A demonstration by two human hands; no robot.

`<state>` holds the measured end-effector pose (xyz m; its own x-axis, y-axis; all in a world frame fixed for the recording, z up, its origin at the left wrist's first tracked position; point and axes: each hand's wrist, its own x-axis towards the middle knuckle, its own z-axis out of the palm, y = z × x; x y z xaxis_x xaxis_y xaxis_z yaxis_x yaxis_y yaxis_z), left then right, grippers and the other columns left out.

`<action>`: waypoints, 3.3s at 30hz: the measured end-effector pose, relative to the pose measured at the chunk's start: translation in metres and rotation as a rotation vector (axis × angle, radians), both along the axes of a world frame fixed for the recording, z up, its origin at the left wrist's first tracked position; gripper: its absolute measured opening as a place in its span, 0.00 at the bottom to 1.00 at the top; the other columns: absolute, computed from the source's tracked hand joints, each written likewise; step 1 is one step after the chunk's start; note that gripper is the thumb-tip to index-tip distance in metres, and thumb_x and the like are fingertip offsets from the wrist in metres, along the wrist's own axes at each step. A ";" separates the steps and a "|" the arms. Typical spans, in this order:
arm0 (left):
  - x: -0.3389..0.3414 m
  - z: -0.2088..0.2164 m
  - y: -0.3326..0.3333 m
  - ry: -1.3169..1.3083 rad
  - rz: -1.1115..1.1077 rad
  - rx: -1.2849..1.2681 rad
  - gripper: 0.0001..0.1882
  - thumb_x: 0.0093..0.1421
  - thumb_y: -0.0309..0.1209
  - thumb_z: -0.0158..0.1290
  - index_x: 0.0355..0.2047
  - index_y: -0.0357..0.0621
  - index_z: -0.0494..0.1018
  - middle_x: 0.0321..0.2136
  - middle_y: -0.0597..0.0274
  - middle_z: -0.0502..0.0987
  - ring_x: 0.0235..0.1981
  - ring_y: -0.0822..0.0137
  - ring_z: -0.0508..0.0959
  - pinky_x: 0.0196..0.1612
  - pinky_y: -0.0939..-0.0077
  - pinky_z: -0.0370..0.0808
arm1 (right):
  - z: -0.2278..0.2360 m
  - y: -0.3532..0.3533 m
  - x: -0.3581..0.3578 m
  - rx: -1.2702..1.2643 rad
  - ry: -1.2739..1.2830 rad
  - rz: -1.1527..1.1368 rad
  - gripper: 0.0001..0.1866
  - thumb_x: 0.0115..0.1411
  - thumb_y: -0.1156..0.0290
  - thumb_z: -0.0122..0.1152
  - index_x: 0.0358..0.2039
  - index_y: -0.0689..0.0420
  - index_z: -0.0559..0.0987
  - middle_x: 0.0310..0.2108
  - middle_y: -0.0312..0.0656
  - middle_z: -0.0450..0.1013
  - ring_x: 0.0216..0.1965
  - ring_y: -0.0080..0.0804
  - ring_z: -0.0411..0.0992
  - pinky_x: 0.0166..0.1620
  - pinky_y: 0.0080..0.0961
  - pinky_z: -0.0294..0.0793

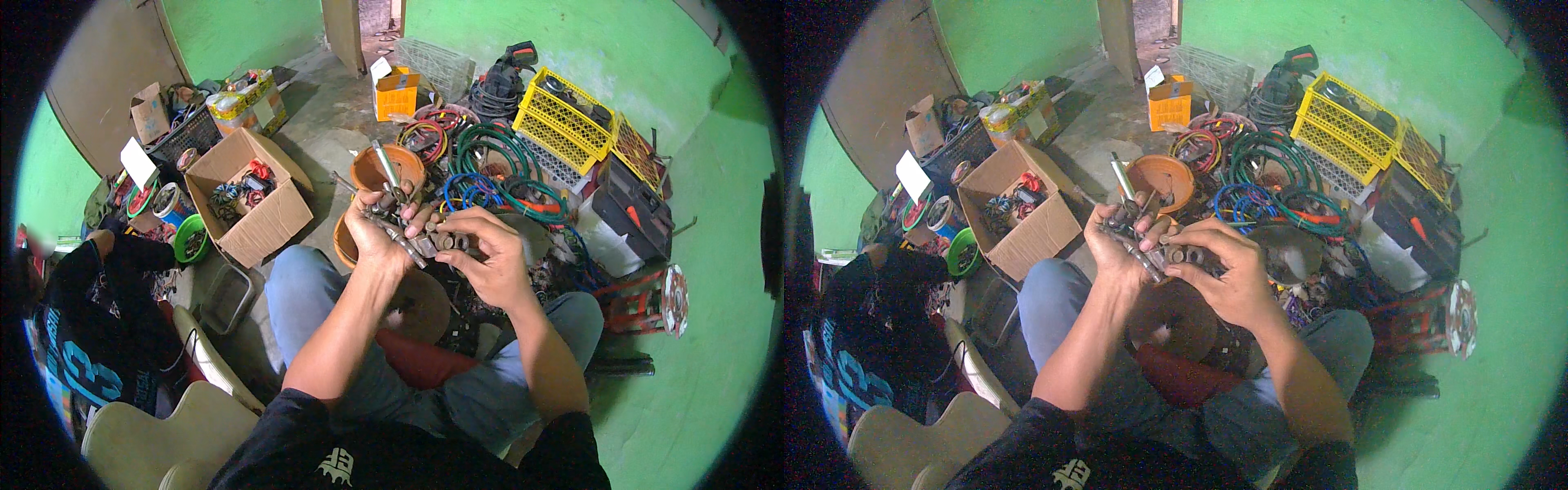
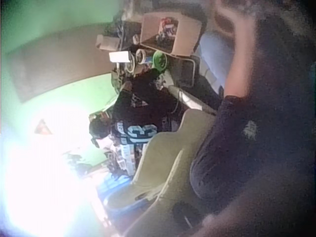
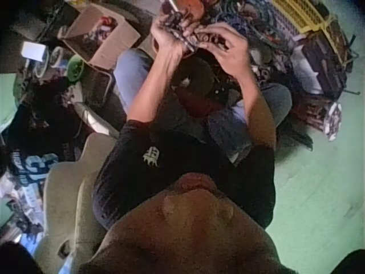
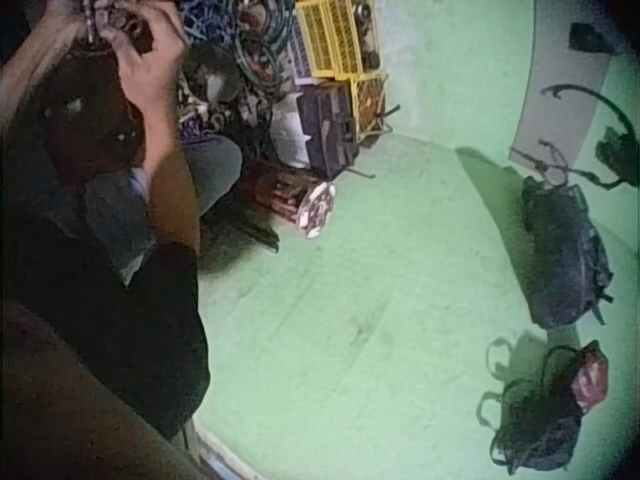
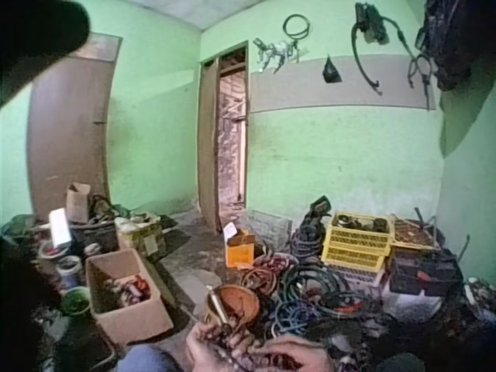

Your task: The person sits on the floor and assembles a metal component by hand. They pick up various small metal pieces from a pile and insert them into a central metal rod, repeatedly adjusting and fitting the parts together.

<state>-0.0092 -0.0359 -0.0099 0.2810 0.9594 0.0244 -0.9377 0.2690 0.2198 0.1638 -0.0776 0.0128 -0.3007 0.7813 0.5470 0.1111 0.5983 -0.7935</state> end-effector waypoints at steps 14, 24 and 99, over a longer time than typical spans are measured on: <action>0.005 0.013 -0.006 0.171 0.230 -0.019 0.21 0.50 0.46 0.45 0.32 0.41 0.73 0.16 0.62 0.64 0.19 0.64 0.64 0.37 0.64 0.67 | 0.012 -0.003 0.003 0.103 -0.226 -0.128 0.20 0.48 0.73 0.76 0.43 0.61 0.80 0.42 0.46 0.77 0.44 0.41 0.77 0.48 0.33 0.76; 0.001 -0.006 0.002 -0.114 0.061 0.149 0.15 0.51 0.44 0.48 0.29 0.45 0.68 0.15 0.66 0.62 0.18 0.69 0.61 0.26 0.71 0.63 | 0.009 -0.007 0.004 0.083 -0.124 -0.043 0.18 0.49 0.77 0.74 0.43 0.60 0.82 0.38 0.46 0.79 0.40 0.38 0.79 0.45 0.30 0.77; -0.088 -0.077 -0.001 0.113 0.535 -0.386 0.19 0.54 0.44 0.43 0.30 0.39 0.71 0.19 0.57 0.70 0.20 0.60 0.67 0.26 0.68 0.66 | -0.170 0.138 -0.101 -0.347 -0.087 -0.098 0.10 0.66 0.71 0.58 0.41 0.65 0.78 0.34 0.42 0.79 0.33 0.26 0.78 0.36 0.23 0.77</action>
<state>-0.0974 -0.0374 -0.0868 -0.2549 0.9011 -0.3507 -0.9408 -0.1472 0.3054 0.0628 0.0604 -0.1569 -0.2488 0.9432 0.2200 0.2305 0.2783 -0.9324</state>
